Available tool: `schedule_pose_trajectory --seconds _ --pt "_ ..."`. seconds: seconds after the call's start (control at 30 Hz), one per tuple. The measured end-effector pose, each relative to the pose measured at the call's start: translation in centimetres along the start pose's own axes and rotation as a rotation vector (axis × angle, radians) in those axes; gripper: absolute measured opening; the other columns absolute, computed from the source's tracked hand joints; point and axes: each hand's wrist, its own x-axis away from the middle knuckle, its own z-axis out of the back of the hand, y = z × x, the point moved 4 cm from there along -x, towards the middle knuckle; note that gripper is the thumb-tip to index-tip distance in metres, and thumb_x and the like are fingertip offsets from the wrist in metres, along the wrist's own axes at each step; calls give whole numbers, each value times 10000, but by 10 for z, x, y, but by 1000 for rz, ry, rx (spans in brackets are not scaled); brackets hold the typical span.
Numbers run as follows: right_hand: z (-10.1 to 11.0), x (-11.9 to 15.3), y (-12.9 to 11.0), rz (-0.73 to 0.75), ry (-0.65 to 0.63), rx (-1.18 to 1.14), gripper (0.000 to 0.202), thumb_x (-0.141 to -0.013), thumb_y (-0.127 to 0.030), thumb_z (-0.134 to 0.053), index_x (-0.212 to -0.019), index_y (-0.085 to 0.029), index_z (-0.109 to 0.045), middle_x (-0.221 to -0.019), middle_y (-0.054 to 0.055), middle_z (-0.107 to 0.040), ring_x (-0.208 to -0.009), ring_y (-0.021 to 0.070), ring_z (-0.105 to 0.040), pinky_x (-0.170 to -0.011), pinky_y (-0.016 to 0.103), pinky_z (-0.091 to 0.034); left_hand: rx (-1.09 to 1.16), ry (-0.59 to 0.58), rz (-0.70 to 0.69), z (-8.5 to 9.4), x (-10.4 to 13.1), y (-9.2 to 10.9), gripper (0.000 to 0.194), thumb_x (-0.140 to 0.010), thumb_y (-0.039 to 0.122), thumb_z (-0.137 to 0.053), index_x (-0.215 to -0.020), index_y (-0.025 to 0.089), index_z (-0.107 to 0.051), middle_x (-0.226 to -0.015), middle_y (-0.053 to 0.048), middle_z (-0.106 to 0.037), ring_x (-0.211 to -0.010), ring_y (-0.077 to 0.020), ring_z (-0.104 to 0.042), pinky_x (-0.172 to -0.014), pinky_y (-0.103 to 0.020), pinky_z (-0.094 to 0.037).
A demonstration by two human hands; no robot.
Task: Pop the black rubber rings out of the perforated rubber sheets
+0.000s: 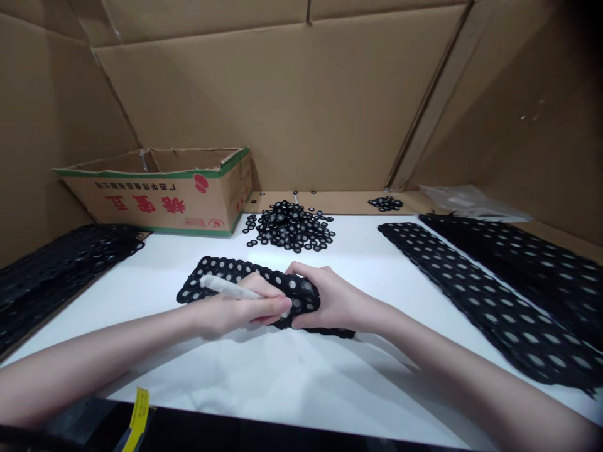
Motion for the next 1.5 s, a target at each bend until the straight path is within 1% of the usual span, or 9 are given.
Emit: schedule_pose_trajectory --seconds 0.33,0.43,0.6,0.73,0.93,1.1,1.2,1.3,1.5 --pt "-1 -1 -5 5 4 19 392 -589 -276 -746 -890 -234 -498 -756 -29 -594 -770 211 -543 -725 313 -406 68 -97 109 -7 -2 5 453 -924 358 -459 -525 160 -375 -493 36 -322 -474 -86 -273 -472 -274 -195" --pt "0 -1 -4 1 -2 12 397 -589 -293 -759 -879 -227 -496 -756 -29 -581 -778 208 -534 -716 302 -404 7 -113 57 -7 0 0 446 -928 371 -453 -542 153 -407 -501 35 -356 -483 -86 -311 -483 -262 -228" --pt "1 -2 1 3 -5 2 435 -593 -351 -780 -900 -223 -500 -792 -23 -564 -801 206 -519 -727 299 -402 -85 -83 -132 -4 3 -6 454 -941 351 -423 -539 141 -437 -520 19 -417 -515 -88 -391 -536 -245 -301" --pt "2 -3 3 1 -1 -1 468 -587 -350 -797 -932 -219 -509 -819 -18 -567 -812 206 -518 -755 310 -405 -116 -86 -141 -4 3 -8 467 -947 362 -415 -536 141 -433 -519 18 -419 -511 -86 -392 -533 -242 -302" --pt "2 -4 5 -4 5 -5 488 -570 -361 -806 -947 -217 -532 -851 -7 -583 -836 213 -531 -752 307 -414 -200 -165 -136 -6 1 -8 464 -950 392 -403 -562 142 -449 -534 19 -440 -515 -84 -405 -543 -236 -312" --pt "7 -7 7 14 -9 -8 466 -556 -358 -813 -894 -212 -528 -843 -19 -578 -809 192 -529 -717 281 -415 -18 -81 -77 -2 0 -11 486 -934 416 -433 -531 143 -453 -501 13 -427 -505 -93 -405 -517 -238 -321" --pt "12 -7 8 11 -27 18 425 -551 -348 -813 -822 -211 -515 -781 -36 -558 -760 175 -518 -691 270 -406 99 -110 -1 3 -4 -13 498 -917 446 -453 -532 133 -500 -465 12 -410 -469 -90 -355 -460 -238 -276" --pt "17 -7 12 -1 -43 75 402 -570 -377 -805 -804 -210 -524 -761 -34 -552 -763 184 -517 -744 303 -400 125 -117 9 10 -11 -14 501 -907 462 -460 -558 115 -552 -438 13 -422 -431 -76 -308 -427 -238 -215" --pt "27 -14 33 -10 33 214 436 -609 -378 -801 -970 -232 -604 -919 26 -620 -998 287 -516 -941 455 -286 30 139 -34 35 -23 -18 505 -905 478 -447 -565 116 -538 -421 18 -435 -428 -71 -325 -436 -230 -203"
